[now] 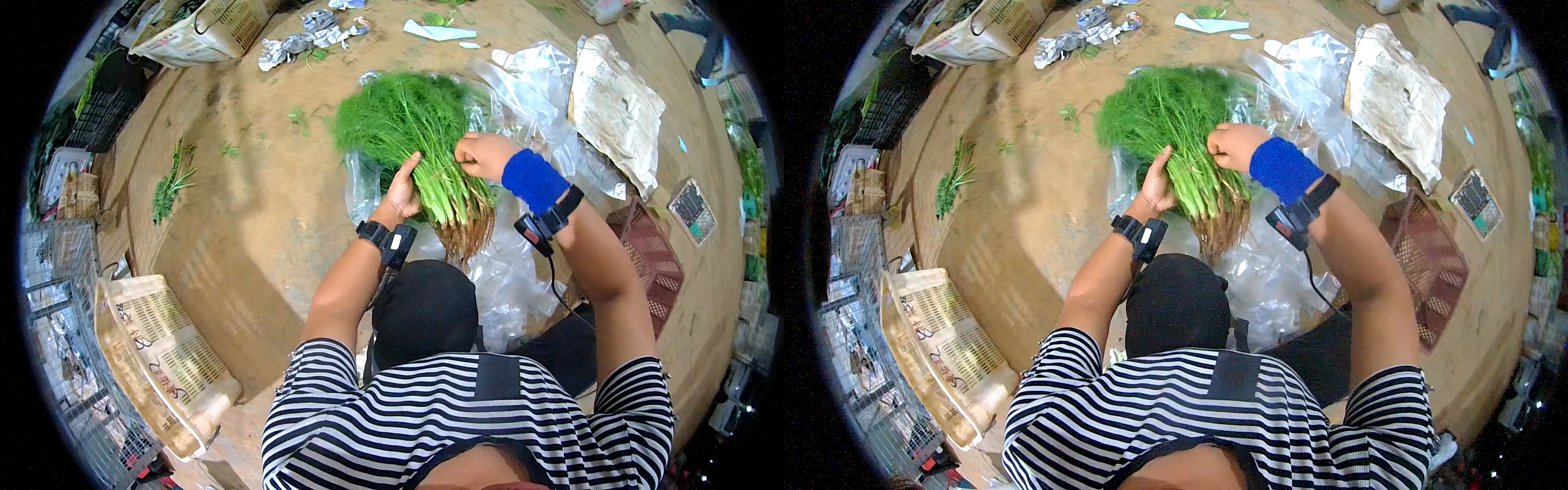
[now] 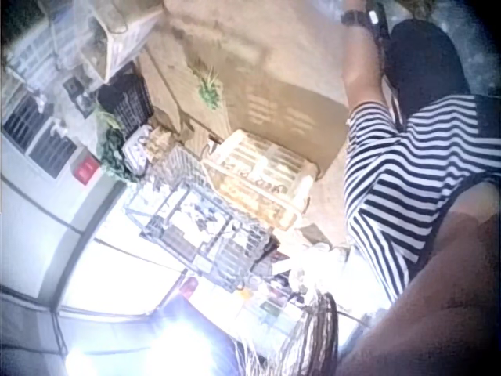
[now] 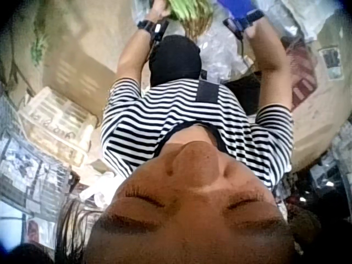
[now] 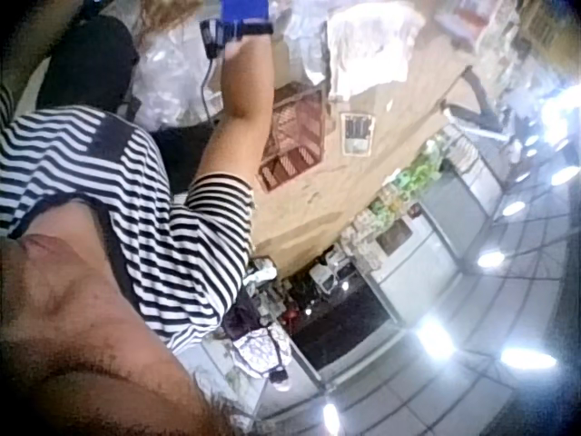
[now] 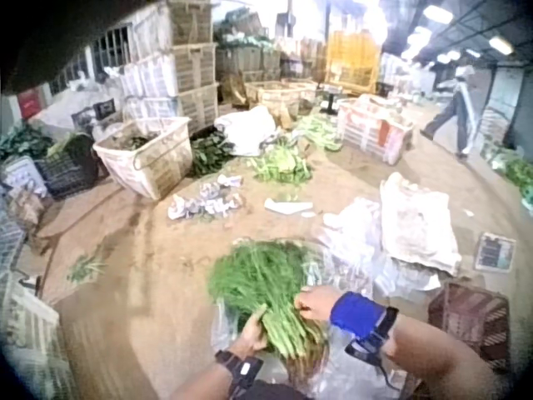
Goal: The person takes bundles of dill from a large plastic bag, places them onto a scale inside a brown plastic crate, and then puts them into individual plastic bags which are tied closed.
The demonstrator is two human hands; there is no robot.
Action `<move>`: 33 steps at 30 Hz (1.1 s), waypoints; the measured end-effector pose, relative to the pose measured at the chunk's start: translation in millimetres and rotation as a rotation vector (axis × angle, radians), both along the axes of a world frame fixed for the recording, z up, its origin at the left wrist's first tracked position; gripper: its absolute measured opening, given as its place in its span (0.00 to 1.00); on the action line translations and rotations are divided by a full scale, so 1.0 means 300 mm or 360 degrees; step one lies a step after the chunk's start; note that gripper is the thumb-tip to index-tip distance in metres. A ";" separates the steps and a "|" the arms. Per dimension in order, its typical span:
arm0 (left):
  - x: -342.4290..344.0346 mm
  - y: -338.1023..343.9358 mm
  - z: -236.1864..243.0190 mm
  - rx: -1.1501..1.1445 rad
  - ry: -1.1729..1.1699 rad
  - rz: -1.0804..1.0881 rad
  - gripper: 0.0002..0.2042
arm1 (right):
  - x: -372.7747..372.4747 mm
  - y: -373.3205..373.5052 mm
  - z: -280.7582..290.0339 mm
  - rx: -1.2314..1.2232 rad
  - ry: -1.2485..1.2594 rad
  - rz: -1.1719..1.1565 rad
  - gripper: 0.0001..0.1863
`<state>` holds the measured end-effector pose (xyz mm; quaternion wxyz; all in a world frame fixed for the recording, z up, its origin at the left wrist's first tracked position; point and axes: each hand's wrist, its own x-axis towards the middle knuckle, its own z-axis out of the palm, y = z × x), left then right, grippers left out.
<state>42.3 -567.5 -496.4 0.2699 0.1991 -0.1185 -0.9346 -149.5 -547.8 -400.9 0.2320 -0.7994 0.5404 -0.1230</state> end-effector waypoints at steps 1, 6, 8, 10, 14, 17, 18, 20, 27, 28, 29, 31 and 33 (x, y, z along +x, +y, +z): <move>-0.003 0.005 -0.008 -0.0041 -0.0034 -0.0013 0.23 | -0.004 -0.010 0.002 0.0131 0.0156 0.0084 0.08; -0.020 0.007 -0.025 0.0043 -0.0062 -0.0050 0.22 | 0.009 0.054 0.039 0.0333 -0.0226 0.0123 0.12; -0.028 -0.001 -0.026 0.0178 0.0021 0.0029 0.23 | 0.028 0.142 0.060 0.0272 -0.0235 0.0270 0.16; -0.038 -0.011 -0.029 0.0190 0.0066 0.0058 0.24 | 0.088 0.244 0.056 0.0016 0.0124 0.0326 0.11; -0.047 -0.008 -0.040 0.0245 0.0118 0.0125 0.25 | 0.119 0.403 0.060 -0.0272 0.0018 0.0223 0.07; -0.042 0.011 -0.051 0.0217 0.0017 0.0198 0.28 | 0.086 0.475 0.077 -0.0254 -0.0061 0.0053 0.08; -0.036 0.016 -0.055 0.0208 0.0028 0.0188 0.29 | 0.067 0.492 0.082 -0.0271 -0.0080 0.0014 0.08; -0.029 0.020 -0.061 0.0191 0.0095 0.0268 0.30 | 0.027 0.510 0.080 -0.0216 -0.0040 -0.0232 0.10; -0.015 0.022 -0.089 0.0108 0.0036 0.0238 0.27 | -0.116 0.200 -0.162 0.0569 -0.1306 -0.1296 0.28; -0.011 0.025 -0.087 0.0177 -0.0062 0.0203 0.27 | -0.103 0.151 -0.213 0.0966 -0.1523 -0.1310 0.36; -0.007 0.030 -0.082 0.0103 -0.0099 0.0129 0.30 | -0.088 0.101 -0.256 0.1406 -0.1717 -0.1053 0.43; 0.012 0.022 -0.051 -0.0088 -0.0393 -0.0098 0.26 | -0.035 0.017 -0.299 0.1703 -0.1940 -0.0760 0.50; 0.045 0.009 0.009 -0.0229 -0.0558 -0.0229 0.24 | 0.030 0.010 -0.277 0.1307 -0.1158 -0.0611 0.51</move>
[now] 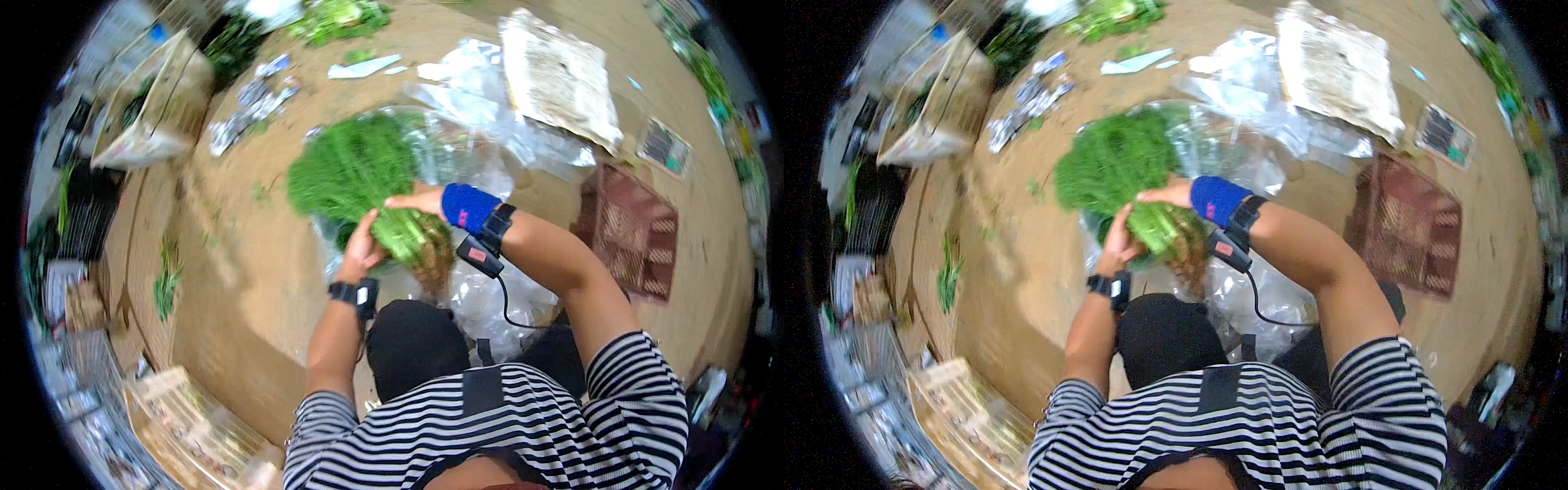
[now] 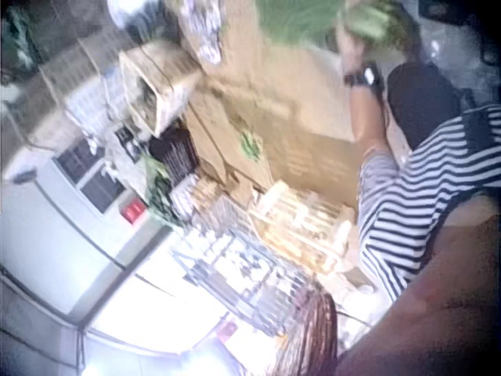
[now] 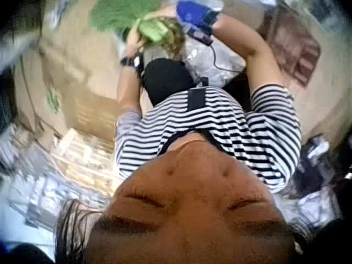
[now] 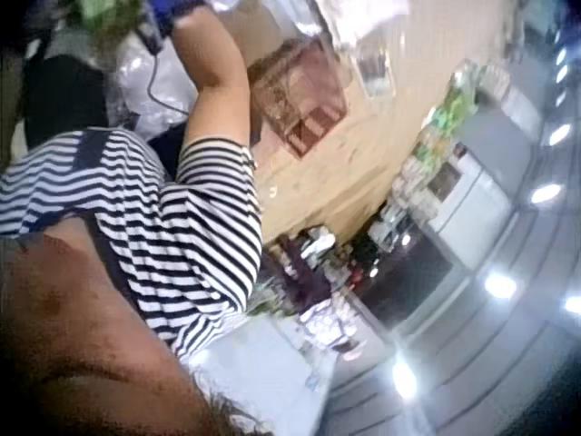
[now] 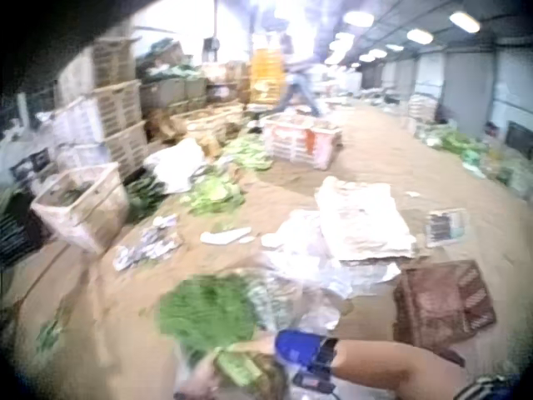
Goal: The person takes bundles of dill from a large plastic bag, places them onto a scale inside a brown plastic crate, and then puts them into individual plastic bags which are tied closed.
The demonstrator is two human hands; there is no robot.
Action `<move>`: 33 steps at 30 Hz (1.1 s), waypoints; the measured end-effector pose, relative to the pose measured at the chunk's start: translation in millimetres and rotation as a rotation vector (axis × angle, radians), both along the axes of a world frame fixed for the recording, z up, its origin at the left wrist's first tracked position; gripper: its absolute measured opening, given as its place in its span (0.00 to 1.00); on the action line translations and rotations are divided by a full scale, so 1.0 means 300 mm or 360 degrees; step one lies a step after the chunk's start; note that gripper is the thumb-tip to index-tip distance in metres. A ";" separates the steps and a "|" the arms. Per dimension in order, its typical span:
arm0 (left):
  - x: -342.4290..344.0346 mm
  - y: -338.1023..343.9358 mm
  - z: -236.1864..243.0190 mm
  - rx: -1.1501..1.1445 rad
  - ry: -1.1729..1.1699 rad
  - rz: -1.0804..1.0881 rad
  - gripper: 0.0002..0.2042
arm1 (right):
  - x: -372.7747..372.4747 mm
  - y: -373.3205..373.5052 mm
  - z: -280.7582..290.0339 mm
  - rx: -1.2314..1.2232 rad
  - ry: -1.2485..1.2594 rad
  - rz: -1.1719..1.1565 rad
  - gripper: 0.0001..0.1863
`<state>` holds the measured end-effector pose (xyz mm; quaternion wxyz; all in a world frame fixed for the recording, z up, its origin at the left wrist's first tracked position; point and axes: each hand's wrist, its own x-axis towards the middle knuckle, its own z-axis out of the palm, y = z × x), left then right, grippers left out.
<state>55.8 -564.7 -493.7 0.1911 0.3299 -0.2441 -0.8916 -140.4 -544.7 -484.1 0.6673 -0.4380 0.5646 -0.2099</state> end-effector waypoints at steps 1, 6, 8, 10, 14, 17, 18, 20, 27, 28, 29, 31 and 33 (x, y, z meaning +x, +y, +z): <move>0.008 -0.010 0.036 0.0031 0.0026 -0.0057 0.24 | 0.016 0.023 0.037 -0.0121 0.0263 0.0016 0.50; -0.021 -0.067 0.339 -0.0417 -0.0014 -0.0340 0.28 | -0.037 0.190 0.413 -0.0816 -0.0366 -0.0569 0.43; -0.125 -0.016 0.475 -0.0575 0.0123 -0.0389 0.31 | -0.114 0.278 0.572 -0.1145 -0.0532 -0.0628 0.44; -0.233 0.053 0.630 -0.0633 0.0124 -0.0387 0.31 | -0.190 0.389 0.693 -0.1235 -0.0436 -0.0709 0.45; -0.566 0.186 0.871 -0.1065 -0.0099 -0.0782 0.27 | -0.395 0.594 0.820 -0.1538 0.0029 -0.0991 0.44; -0.842 0.332 0.902 -0.1389 0.0265 -0.0975 0.21 | -0.545 0.802 0.827 -0.1555 0.0088 -0.1279 0.35; -0.927 0.385 0.890 -0.1370 0.0472 -0.1043 0.20 | -0.584 0.884 0.815 -0.1462 -0.0038 -0.1502 0.32; -1.061 0.483 0.844 -0.0948 0.0465 -0.1131 0.20 | -0.653 1.027 0.775 -0.1323 -0.0285 -0.1890 0.29; -1.394 0.792 0.615 -0.0217 0.0674 -0.1497 0.24 | -0.811 1.416 0.518 -0.1445 -0.0532 -0.2493 0.26; -1.416 0.834 0.582 -0.0285 0.0563 -0.1581 0.23 | -0.816 1.448 0.467 -0.1512 -0.0610 -0.2474 0.26; -1.442 0.868 0.553 -0.0354 0.0509 -0.1665 0.23 | -0.816 1.475 0.414 -0.1474 -0.0603 -0.2527 0.26; -1.510 0.930 0.501 -0.0525 0.0426 -0.1765 0.23 | -0.806 1.523 0.305 -0.1306 -0.0600 -0.2734 0.27; -1.579 0.974 0.448 -0.1294 0.0549 -0.2131 0.23 | -0.816 1.535 0.198 -0.0993 -0.0487 -0.2816 0.32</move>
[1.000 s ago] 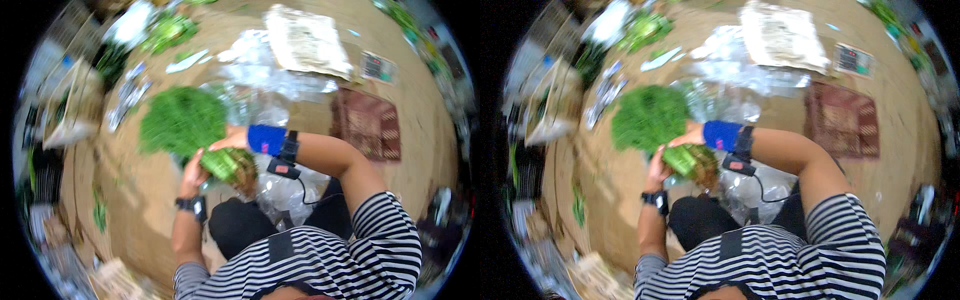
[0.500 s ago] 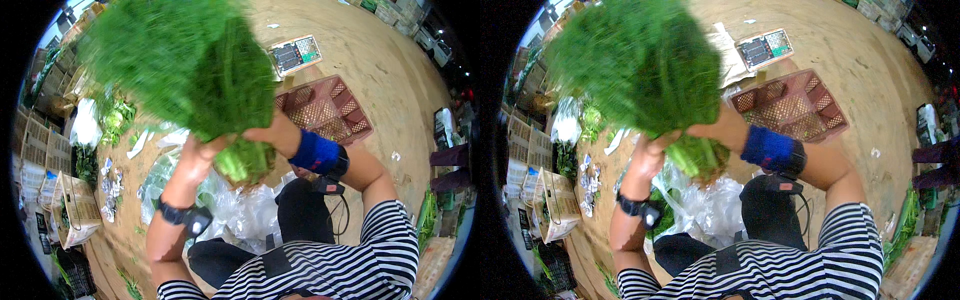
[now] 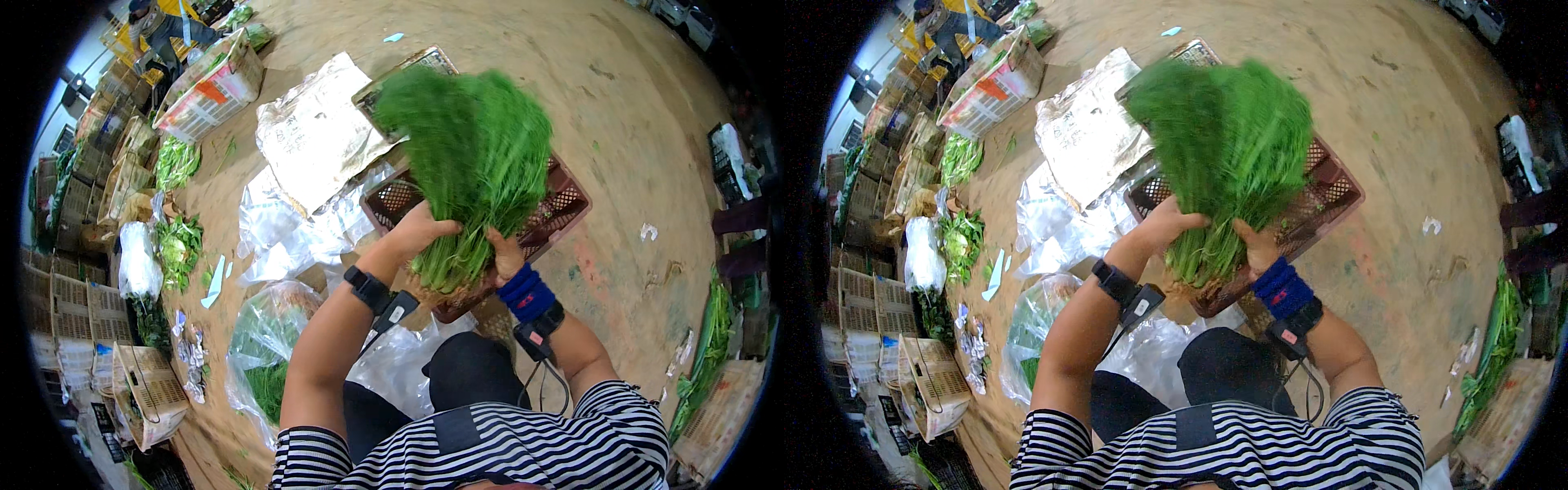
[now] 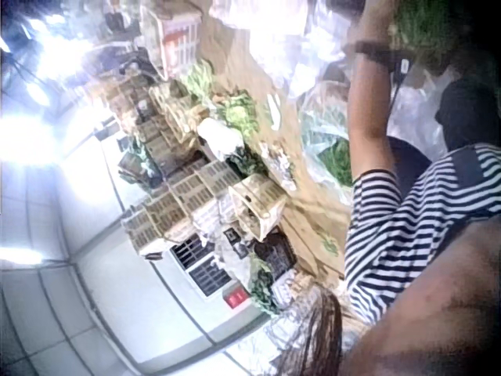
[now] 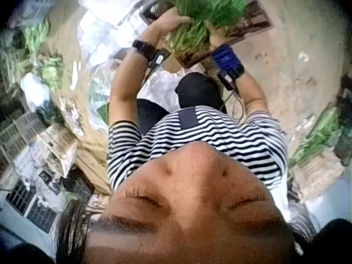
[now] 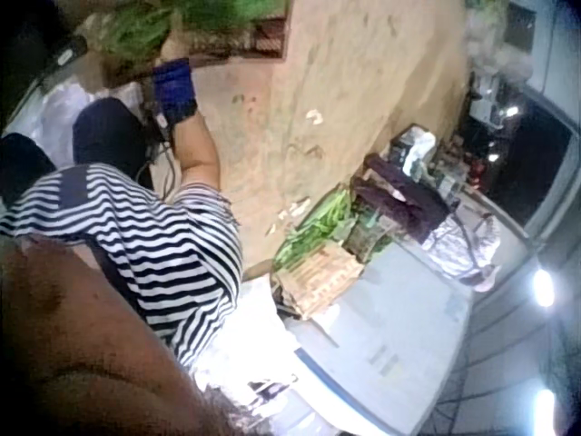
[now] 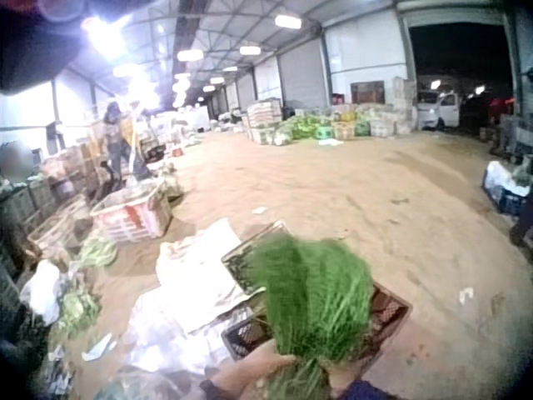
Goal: The person takes bundles of dill from a large plastic bag, places them onto a scale inside a brown plastic crate, and then puts them into individual plastic bags which are tied closed.
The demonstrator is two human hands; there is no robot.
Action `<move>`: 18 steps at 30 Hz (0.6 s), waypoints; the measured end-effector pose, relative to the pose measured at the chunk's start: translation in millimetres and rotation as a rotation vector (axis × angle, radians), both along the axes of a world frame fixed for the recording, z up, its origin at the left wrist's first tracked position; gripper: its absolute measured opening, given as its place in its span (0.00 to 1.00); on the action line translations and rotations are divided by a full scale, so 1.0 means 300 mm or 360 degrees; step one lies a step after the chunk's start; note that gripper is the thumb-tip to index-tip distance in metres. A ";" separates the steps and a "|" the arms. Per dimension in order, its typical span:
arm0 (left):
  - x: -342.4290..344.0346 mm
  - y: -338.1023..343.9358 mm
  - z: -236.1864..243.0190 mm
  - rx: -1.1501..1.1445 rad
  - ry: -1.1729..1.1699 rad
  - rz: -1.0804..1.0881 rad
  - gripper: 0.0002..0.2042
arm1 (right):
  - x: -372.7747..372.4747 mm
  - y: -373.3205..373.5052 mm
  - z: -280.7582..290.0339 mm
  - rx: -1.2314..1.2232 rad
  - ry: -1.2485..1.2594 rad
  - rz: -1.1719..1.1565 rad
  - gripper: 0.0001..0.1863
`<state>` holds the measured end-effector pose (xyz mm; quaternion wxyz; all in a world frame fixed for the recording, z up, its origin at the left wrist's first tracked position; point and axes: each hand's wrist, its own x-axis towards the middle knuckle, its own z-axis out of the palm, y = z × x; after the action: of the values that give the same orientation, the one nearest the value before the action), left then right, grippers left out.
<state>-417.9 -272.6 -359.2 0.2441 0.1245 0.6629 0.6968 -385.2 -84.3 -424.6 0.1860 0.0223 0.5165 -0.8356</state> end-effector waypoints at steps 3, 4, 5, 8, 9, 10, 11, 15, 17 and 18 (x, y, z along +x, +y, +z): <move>-0.119 0.065 -0.096 -0.0226 0.0024 -0.0069 0.24 | -0.017 -0.009 -0.147 -0.0232 -0.0253 -0.0431 0.52; -0.151 0.086 -0.132 -0.0196 0.0022 -0.0072 0.24 | -0.037 -0.011 -0.190 -0.0232 -0.0250 -0.0440 0.52; -0.183 0.096 -0.166 -0.0221 0.0006 -0.0065 0.24 | -0.064 -0.027 -0.232 -0.0022 -0.0595 -0.0680 0.45; -0.230 0.121 -0.257 -0.0716 -0.0165 -0.0112 0.27 | -0.148 -0.032 -0.334 0.0538 -0.1173 -0.0791 0.45; -0.229 0.120 -0.277 -0.0895 -0.0252 -0.0018 0.29 | -0.171 -0.029 -0.356 0.0602 -0.1330 -0.0729 0.44; -0.222 0.114 -0.287 -0.1131 -0.0310 0.0046 0.31 | -0.184 -0.017 -0.369 0.0618 -0.1516 -0.0616 0.43; -0.205 0.097 -0.287 -0.1087 -0.0289 0.0083 0.31 | -0.182 -0.002 -0.373 0.0603 -0.1522 -0.0597 0.43; -0.113 -0.021 -0.183 -0.0423 -0.0321 0.0432 0.25 | -0.080 0.104 -0.283 -0.0361 -0.1146 -0.0275 0.37; -0.044 -0.105 -0.088 -0.0288 -0.0359 0.0595 0.21 | -0.003 0.142 -0.197 -0.0080 -0.1008 -0.0518 0.36; -0.001 -0.147 -0.041 -0.0252 -0.0334 0.0663 0.20 | 0.026 0.180 -0.150 -0.0150 -0.0839 -0.0481 0.35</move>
<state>-418.3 -316.5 -371.6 0.1717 -0.1073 0.6980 0.6869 -377.6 -30.2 -469.6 0.1879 0.3062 0.4019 -0.8422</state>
